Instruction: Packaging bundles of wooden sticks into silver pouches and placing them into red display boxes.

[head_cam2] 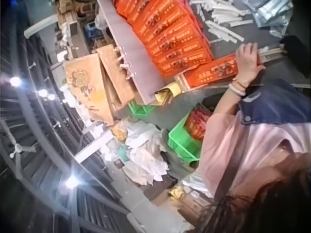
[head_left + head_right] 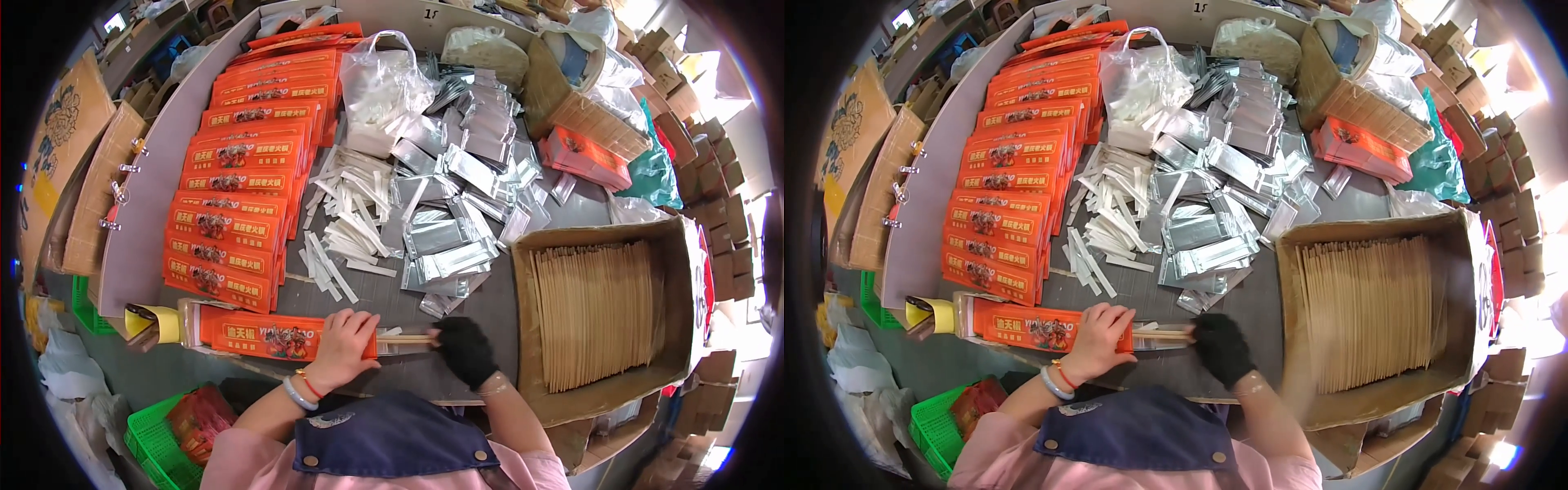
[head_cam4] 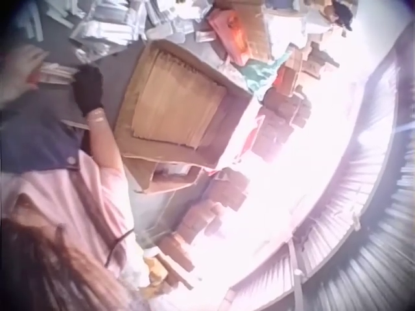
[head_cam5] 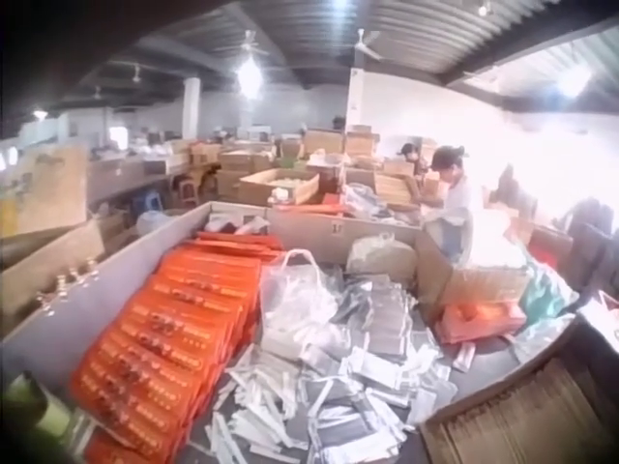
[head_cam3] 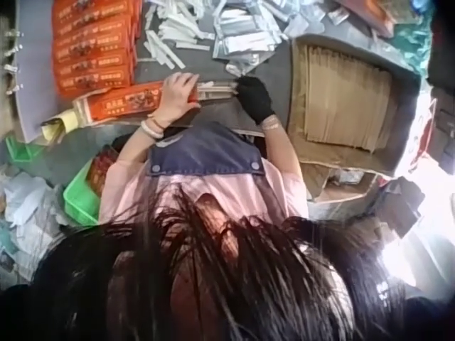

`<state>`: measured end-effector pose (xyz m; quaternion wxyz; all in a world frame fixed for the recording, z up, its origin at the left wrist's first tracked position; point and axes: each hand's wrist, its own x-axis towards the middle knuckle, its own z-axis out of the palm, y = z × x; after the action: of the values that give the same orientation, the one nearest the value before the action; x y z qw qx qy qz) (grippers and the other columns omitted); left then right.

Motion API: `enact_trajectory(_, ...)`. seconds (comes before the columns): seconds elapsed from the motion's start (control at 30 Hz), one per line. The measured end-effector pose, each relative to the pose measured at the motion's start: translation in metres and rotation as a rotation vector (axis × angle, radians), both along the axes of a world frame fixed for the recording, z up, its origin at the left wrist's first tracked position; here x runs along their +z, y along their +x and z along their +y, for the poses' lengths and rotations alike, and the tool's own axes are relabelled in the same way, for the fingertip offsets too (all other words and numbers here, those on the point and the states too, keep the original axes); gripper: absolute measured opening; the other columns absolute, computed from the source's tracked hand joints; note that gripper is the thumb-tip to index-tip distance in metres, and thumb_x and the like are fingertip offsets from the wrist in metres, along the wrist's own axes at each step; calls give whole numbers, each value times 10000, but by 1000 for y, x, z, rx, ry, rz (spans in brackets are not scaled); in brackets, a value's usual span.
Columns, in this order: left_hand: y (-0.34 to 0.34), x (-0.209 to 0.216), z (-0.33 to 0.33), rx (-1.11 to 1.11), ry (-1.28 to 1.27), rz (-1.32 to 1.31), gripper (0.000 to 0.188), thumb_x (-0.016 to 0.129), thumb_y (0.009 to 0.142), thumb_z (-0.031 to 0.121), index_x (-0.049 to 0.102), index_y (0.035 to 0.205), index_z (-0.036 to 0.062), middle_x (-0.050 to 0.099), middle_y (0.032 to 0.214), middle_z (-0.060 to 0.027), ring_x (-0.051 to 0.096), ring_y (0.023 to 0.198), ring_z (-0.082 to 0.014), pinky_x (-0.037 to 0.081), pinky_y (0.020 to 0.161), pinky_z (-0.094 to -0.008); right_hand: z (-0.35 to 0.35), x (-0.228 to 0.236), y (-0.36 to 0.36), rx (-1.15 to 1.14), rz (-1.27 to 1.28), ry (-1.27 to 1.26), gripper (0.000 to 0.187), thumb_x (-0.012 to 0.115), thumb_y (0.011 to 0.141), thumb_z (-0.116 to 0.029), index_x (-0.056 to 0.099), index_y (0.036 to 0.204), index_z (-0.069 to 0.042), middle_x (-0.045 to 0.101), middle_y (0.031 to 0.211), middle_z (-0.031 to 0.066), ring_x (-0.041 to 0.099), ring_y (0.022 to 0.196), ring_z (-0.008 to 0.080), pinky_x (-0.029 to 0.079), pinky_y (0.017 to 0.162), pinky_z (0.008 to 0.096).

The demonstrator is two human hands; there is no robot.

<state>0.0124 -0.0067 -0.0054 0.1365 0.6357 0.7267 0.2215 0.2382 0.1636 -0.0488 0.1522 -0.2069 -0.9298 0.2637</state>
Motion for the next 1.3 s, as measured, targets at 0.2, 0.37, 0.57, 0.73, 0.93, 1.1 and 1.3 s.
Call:
enact_trajectory(0.2,12,-16,15,-47,19,-19,682,843,620,219,606,1230,25,596,1109,-81,524,1044,-285,435,909,-414,-47,-29,-26,-207,137,-398,337,762,774,-125,622,1074,-66,610,979,136,638,875,281,511,740,379)
enact_trajectory(0.37,-3,-2,22,-209,-11,131,504,780,664,159,652,1150,116,592,1059,-87,544,987,-290,458,842,-404,-38,33,-47,-101,16,0,609,867,618,-315,592,1126,-122,577,1093,93,591,934,290,433,845,435)
enact_trajectory(0.57,-57,67,45,-436,-98,98,250,739,615,142,622,831,97,575,926,-100,563,911,-299,483,779,-410,-11,61,-13,-2,-175,89,648,843,590,-413,595,1116,-128,597,1030,62,567,986,293,407,824,464)
enact_trajectory(0.73,-120,64,32,146,165,366,329,750,645,61,645,956,39,531,1231,-168,504,1139,-369,439,963,-470,1,55,8,-254,-134,31,631,825,606,-445,594,1093,-115,596,1010,67,562,968,272,377,871,480)
enact_trajectory(0.93,-12,-25,-24,491,-92,-5,973,865,642,482,456,1383,2,400,1421,-215,317,1343,-433,216,1127,-572,-19,69,-9,-135,-200,131,620,818,638,-411,595,1124,-98,593,1042,73,549,1012,278,336,964,469)
enact_trajectory(1.1,-16,-41,-29,494,-40,-112,1037,864,627,509,420,1405,-13,375,1443,-231,292,1368,-435,158,1145,-596,-20,62,-12,-35,-237,59,628,815,642,-428,598,1131,-98,592,1062,79,547,1027,282,327,972,490)
enact_trajectory(1.3,-21,-34,-25,428,-111,-131,1020,879,644,430,402,1425,-20,348,1494,-223,271,1409,-425,163,1152,-589,-63,28,-71,96,-86,-18,652,818,666,-421,585,1177,-89,596,1115,122,551,1069,309,375,938,478)
